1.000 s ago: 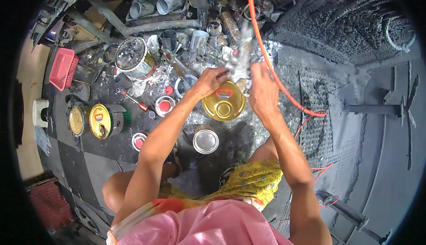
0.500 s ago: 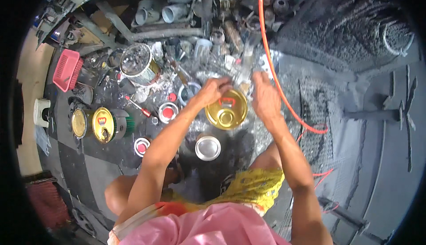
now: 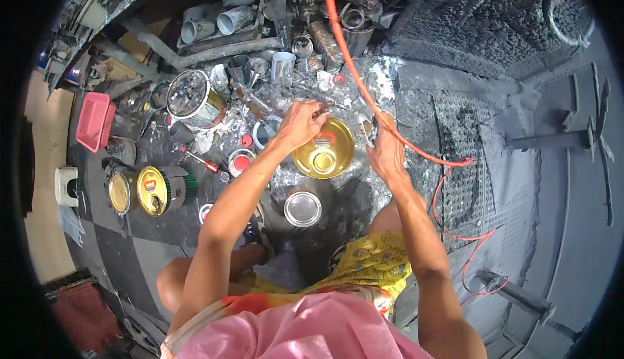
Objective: The person opens paint cans using a screwdriver, pours paint from one container to another, and stirs the mixture with a brush.
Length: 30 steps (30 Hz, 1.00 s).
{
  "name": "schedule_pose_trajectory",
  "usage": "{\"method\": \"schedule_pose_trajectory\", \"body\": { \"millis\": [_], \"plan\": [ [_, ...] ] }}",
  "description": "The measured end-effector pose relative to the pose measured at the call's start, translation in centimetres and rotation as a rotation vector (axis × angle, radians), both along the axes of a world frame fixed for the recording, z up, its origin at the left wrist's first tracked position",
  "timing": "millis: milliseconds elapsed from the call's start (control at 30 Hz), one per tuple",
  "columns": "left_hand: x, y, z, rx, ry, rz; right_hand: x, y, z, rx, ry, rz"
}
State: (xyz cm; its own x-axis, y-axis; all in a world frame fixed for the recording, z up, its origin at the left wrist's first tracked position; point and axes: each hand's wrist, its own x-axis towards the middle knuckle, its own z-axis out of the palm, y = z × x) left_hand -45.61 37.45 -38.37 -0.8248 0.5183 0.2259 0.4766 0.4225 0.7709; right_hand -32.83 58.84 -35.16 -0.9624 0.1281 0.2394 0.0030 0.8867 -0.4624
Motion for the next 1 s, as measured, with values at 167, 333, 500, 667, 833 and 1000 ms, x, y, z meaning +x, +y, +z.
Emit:
{"method": "schedule_pose_trajectory", "body": {
  "millis": [167,333,500,667,833,1000],
  "plan": [
    [-0.3,1.1,1.4,-0.136,-0.096,0.132,2.1,0.9,0.1,0.017,-0.150,0.068],
    [-2.0,-0.5,1.3,0.046,-0.015,-0.076,1.6,0.1,2.2,-0.104,-0.134,0.115],
    [-1.4,-0.3,3.2,0.012,-0.156,0.063,1.6,0.8,2.8,-0.145,-0.167,0.030],
    [0.4,0.0,1.1,-0.024,-0.104,0.176,0.8,-0.2,4.2,-0.031,-0.154,0.138],
    [-0.1,-1.5,0.8,0.057,-0.092,0.240,0.5,-0.5,2.6,-0.042,-0.094,0.144],
    [-0.3,-2.1,4.1,0.042,-0.093,0.234,1.2,4.2,-3.2,-0.050,-0.251,-0.040]
  ]
}}
